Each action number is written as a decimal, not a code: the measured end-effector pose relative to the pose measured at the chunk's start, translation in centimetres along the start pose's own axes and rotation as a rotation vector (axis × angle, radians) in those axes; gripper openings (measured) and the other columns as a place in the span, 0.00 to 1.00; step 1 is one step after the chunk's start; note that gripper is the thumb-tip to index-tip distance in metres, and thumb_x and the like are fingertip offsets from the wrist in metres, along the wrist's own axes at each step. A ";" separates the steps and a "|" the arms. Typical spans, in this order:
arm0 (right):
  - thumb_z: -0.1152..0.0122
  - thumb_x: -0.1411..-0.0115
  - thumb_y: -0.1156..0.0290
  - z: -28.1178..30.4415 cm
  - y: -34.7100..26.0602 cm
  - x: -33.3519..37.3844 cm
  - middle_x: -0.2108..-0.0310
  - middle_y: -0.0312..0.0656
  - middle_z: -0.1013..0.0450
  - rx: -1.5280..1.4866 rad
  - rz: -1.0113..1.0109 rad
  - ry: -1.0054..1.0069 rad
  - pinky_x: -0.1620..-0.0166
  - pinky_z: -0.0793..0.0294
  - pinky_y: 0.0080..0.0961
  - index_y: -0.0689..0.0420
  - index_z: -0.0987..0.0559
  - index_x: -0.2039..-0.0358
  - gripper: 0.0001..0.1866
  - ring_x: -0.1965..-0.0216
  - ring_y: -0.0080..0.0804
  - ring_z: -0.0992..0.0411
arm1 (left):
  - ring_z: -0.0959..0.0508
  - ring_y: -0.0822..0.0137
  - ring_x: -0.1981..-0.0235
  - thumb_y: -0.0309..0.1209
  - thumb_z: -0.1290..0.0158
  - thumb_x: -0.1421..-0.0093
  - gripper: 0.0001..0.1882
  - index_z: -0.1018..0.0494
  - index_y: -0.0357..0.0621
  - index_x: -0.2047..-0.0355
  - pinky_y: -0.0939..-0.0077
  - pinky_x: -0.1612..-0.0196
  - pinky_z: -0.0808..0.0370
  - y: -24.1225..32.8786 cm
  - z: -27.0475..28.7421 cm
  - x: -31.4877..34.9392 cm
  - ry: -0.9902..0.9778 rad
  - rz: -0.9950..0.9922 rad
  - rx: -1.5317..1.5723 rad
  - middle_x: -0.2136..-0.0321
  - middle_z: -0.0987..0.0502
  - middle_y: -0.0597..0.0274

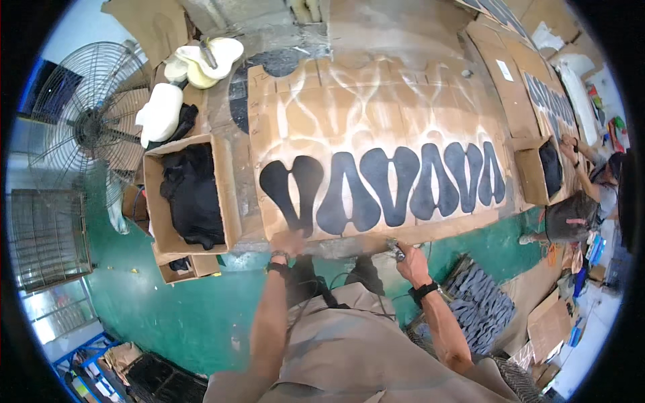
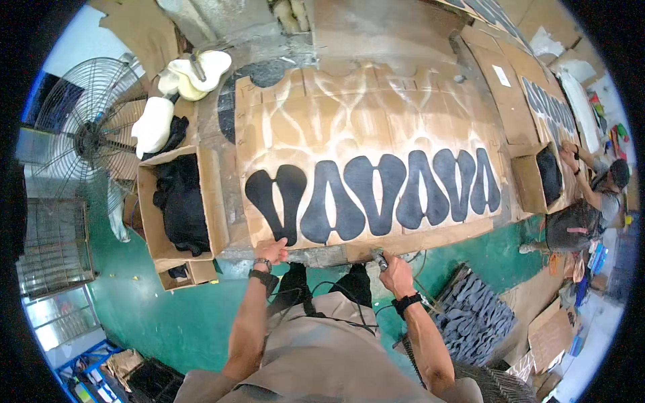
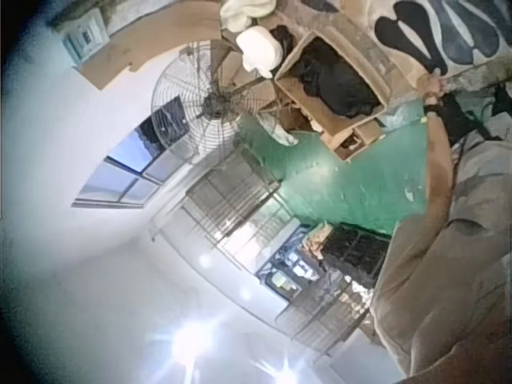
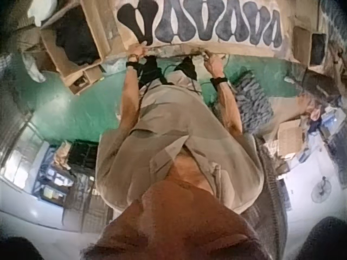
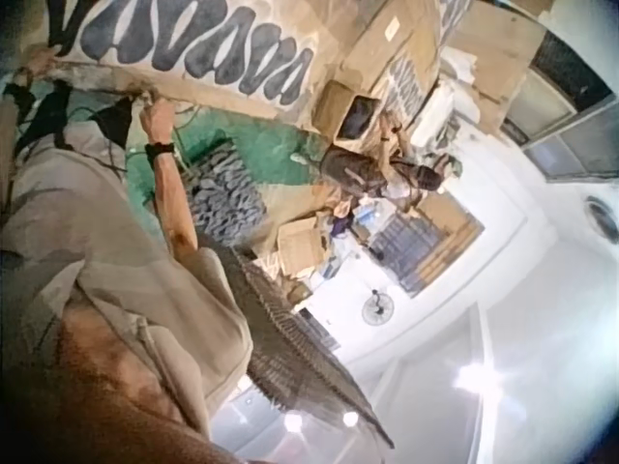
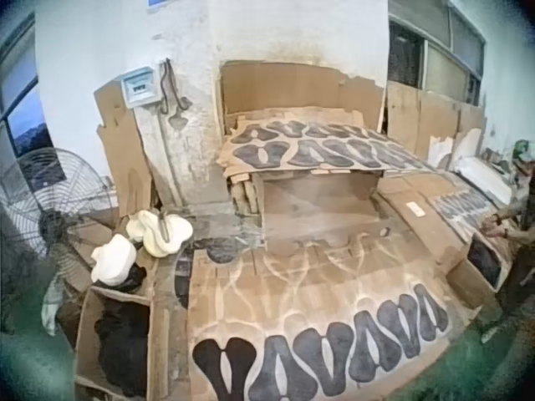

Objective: Apply adhesive to black foam paddings and place them onto marked areas on cardboard templates.

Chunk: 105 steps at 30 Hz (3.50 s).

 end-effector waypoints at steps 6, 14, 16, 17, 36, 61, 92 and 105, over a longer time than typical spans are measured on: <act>0.40 0.47 0.75 0.8 1.8 0.9 0.62 0.62 0.20 0.021 -0.082 0.020 0.54 0.22 0.55 0.52 0.18 0.49 0.23 0.58 0.64 0.22 | 0.14 0.44 0.62 0.52 0.43 0.37 0.21 0.15 0.47 0.61 0.47 0.59 0.18 9.5 1.8 8.5 0.397 -0.059 -0.536 0.62 0.14 0.52; 0.41 0.48 0.77 0.9 1.2 0.9 0.62 0.61 0.20 0.001 -0.058 0.019 0.53 0.22 0.53 0.53 0.17 0.50 0.22 0.58 0.63 0.21 | 0.29 0.48 0.38 0.20 0.45 0.47 0.27 0.23 0.48 0.44 0.55 0.39 0.28 9.3 -0.8 11.4 0.390 -0.774 -0.622 0.42 0.28 0.53; 0.41 0.51 0.75 0.9 1.2 0.8 0.66 0.64 0.21 -0.002 0.000 0.033 0.57 0.22 0.56 0.57 0.19 0.50 0.24 0.61 0.65 0.21 | 0.33 0.48 0.34 0.21 0.45 0.47 0.30 0.27 0.46 0.40 0.54 0.36 0.31 8.9 -2.3 12.0 0.429 -0.770 -0.682 0.38 0.31 0.53; 0.41 0.51 0.75 0.8 0.8 0.8 0.66 0.64 0.21 -0.004 0.016 0.030 0.57 0.22 0.56 0.57 0.19 0.50 0.24 0.61 0.65 0.21 | 0.37 0.47 0.30 0.21 0.45 0.47 0.34 0.30 0.45 0.36 0.52 0.34 0.33 7.6 -2.6 12.0 0.470 -0.756 -0.745 0.34 0.34 0.52; 0.39 0.57 0.87 16.8 -13.7 13.5 0.57 0.59 0.23 -0.311 0.456 0.043 0.53 0.23 0.41 0.63 0.28 0.35 0.43 0.58 0.62 0.23 | 0.54 0.48 0.22 0.33 0.37 0.46 0.49 0.45 0.41 0.26 0.48 0.30 0.37 6.7 -5.2 11.0 0.396 -0.577 -0.936 0.23 0.50 0.50; 0.35 0.57 0.78 14.8 -20.3 24.9 0.58 0.59 0.24 -0.289 0.332 -0.052 0.53 0.25 0.39 0.67 0.30 0.34 0.44 0.59 0.62 0.25 | 0.56 0.48 0.21 0.35 0.30 0.53 0.58 0.49 0.46 0.24 0.48 0.34 0.28 7.3 -3.9 11.7 0.270 -0.624 -0.833 0.23 0.54 0.53; 0.34 0.59 0.83 17.9 -25.5 21.5 0.64 0.53 0.21 -0.232 0.587 -0.016 0.60 0.22 0.37 0.66 0.30 0.32 0.47 0.66 0.51 0.22 | 0.58 0.50 0.21 0.30 0.32 0.54 0.58 0.49 0.45 0.24 0.53 0.36 0.24 6.6 -2.7 11.3 0.153 -0.557 -0.740 0.22 0.57 0.53; 0.29 0.53 0.83 17.9 -25.1 22.1 0.73 0.49 0.26 -0.298 0.530 0.110 0.67 0.27 0.30 0.62 0.21 0.41 0.34 0.74 0.45 0.26 | 0.60 0.48 0.21 0.29 0.31 0.54 0.59 0.50 0.44 0.24 0.55 0.35 0.25 6.9 -2.5 11.9 0.121 -0.556 -0.767 0.21 0.58 0.53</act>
Point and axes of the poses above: each hand's wrist, its own x-axis away from the middle knuckle, its own z-axis out of the back of the hand, y = z × x, the point moved 5 cm from there along -x, towards the middle knuckle
